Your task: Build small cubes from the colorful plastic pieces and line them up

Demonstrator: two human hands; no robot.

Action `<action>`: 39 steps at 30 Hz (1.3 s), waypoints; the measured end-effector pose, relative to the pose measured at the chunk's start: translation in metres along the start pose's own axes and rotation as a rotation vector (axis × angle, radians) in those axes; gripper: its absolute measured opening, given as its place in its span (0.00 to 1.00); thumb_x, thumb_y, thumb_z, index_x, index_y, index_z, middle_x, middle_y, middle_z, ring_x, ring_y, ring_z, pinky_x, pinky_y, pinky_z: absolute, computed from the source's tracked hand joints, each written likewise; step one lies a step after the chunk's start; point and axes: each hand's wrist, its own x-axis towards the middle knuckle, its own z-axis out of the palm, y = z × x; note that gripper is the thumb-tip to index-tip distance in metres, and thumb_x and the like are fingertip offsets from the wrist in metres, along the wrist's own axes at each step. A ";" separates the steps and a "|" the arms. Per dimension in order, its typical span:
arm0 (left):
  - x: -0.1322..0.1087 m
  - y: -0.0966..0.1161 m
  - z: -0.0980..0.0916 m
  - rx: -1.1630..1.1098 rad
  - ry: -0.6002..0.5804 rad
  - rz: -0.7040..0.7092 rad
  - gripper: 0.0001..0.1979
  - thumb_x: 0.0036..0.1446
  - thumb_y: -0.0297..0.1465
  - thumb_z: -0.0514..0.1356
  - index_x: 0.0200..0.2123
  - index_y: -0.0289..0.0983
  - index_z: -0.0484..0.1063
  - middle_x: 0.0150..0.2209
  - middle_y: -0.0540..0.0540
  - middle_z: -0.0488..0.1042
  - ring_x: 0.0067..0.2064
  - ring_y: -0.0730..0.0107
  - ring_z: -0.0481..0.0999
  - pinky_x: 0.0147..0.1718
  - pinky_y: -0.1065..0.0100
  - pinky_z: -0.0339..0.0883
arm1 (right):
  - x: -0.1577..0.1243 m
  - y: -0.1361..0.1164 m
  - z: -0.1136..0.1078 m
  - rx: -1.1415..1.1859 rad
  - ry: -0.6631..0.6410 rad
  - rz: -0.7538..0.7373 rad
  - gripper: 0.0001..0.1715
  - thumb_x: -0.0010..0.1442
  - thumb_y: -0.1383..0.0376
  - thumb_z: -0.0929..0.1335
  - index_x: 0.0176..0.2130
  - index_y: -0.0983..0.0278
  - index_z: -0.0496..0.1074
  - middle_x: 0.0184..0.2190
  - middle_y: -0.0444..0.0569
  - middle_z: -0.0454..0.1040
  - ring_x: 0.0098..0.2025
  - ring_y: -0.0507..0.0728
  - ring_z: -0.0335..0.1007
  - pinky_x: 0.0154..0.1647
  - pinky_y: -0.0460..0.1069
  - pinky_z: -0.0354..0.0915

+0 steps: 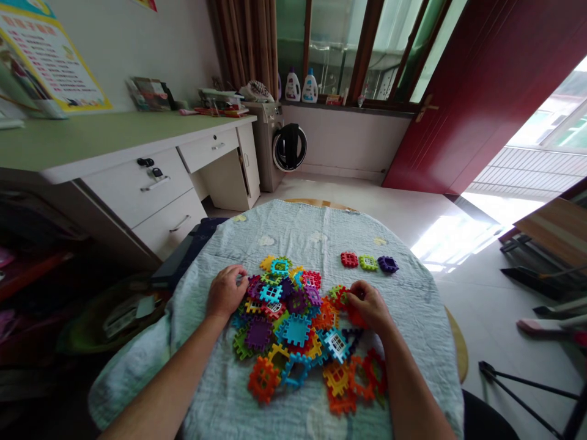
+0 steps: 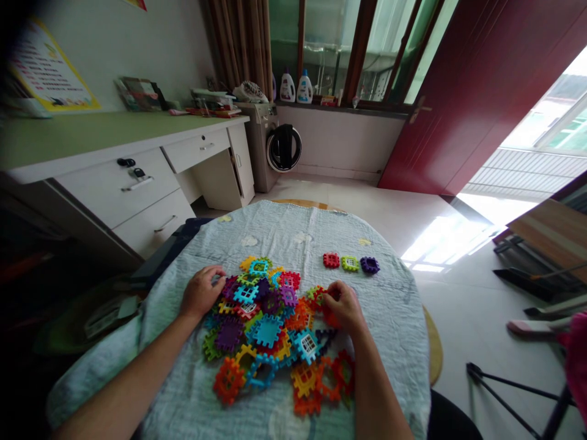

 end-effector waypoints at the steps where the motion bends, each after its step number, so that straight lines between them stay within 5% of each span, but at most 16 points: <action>1: 0.000 0.000 0.000 0.000 -0.001 0.003 0.07 0.53 0.32 0.54 0.31 0.38 0.70 0.41 0.41 0.77 0.47 0.56 0.75 0.52 0.56 0.67 | 0.000 0.001 -0.001 0.089 0.032 0.038 0.10 0.50 0.58 0.69 0.28 0.61 0.67 0.21 0.40 0.65 0.25 0.52 0.60 0.27 0.48 0.58; 7: 0.000 -0.002 0.001 0.005 0.003 0.007 0.08 0.54 0.33 0.54 0.32 0.38 0.71 0.42 0.40 0.77 0.48 0.55 0.75 0.52 0.55 0.67 | 0.000 0.003 -0.005 0.471 0.311 0.127 0.22 0.49 0.52 0.71 0.40 0.61 0.69 0.27 0.41 0.68 0.24 0.50 0.60 0.24 0.46 0.59; 12: 0.000 -0.001 0.002 0.006 0.012 0.012 0.07 0.53 0.32 0.54 0.31 0.39 0.71 0.42 0.40 0.77 0.47 0.56 0.75 0.52 0.56 0.67 | -0.001 0.005 -0.011 0.231 0.514 -0.015 0.16 0.52 0.54 0.69 0.37 0.63 0.71 0.30 0.44 0.69 0.29 0.52 0.63 0.31 0.48 0.63; 17: 0.000 -0.001 0.001 0.008 0.001 0.005 0.08 0.54 0.33 0.54 0.32 0.38 0.71 0.43 0.40 0.77 0.48 0.56 0.75 0.53 0.56 0.67 | -0.005 0.000 -0.013 -0.063 0.213 -0.175 0.16 0.56 0.53 0.68 0.26 0.62 0.72 0.30 0.47 0.70 0.32 0.54 0.65 0.35 0.50 0.63; 20: 0.001 0.000 0.000 0.007 -0.004 -0.005 0.08 0.54 0.33 0.53 0.32 0.38 0.71 0.43 0.40 0.77 0.48 0.56 0.74 0.53 0.56 0.66 | -0.006 -0.004 -0.014 -0.130 0.164 -0.180 0.20 0.59 0.52 0.66 0.22 0.61 0.69 0.26 0.46 0.68 0.30 0.54 0.65 0.35 0.50 0.62; 25: 0.001 0.001 -0.001 0.000 -0.011 -0.007 0.08 0.54 0.33 0.53 0.32 0.38 0.71 0.42 0.40 0.77 0.48 0.56 0.74 0.53 0.56 0.66 | -0.008 -0.013 -0.009 -0.364 0.114 -0.319 0.12 0.57 0.54 0.68 0.33 0.60 0.74 0.35 0.49 0.73 0.41 0.59 0.67 0.48 0.55 0.60; 30: 0.000 0.001 0.000 -0.001 -0.009 -0.009 0.08 0.54 0.33 0.53 0.32 0.38 0.71 0.43 0.40 0.77 0.49 0.55 0.74 0.53 0.56 0.66 | -0.013 -0.022 0.006 -0.587 0.037 -0.295 0.20 0.55 0.50 0.70 0.42 0.60 0.73 0.39 0.51 0.72 0.43 0.61 0.67 0.51 0.58 0.59; 39: -0.001 0.000 0.001 0.012 0.000 -0.001 0.07 0.54 0.33 0.53 0.32 0.39 0.71 0.42 0.41 0.77 0.48 0.56 0.74 0.53 0.57 0.66 | -0.014 -0.023 0.002 -0.477 -0.093 -0.361 0.16 0.51 0.63 0.69 0.43 0.58 0.73 0.41 0.49 0.72 0.46 0.61 0.65 0.52 0.58 0.59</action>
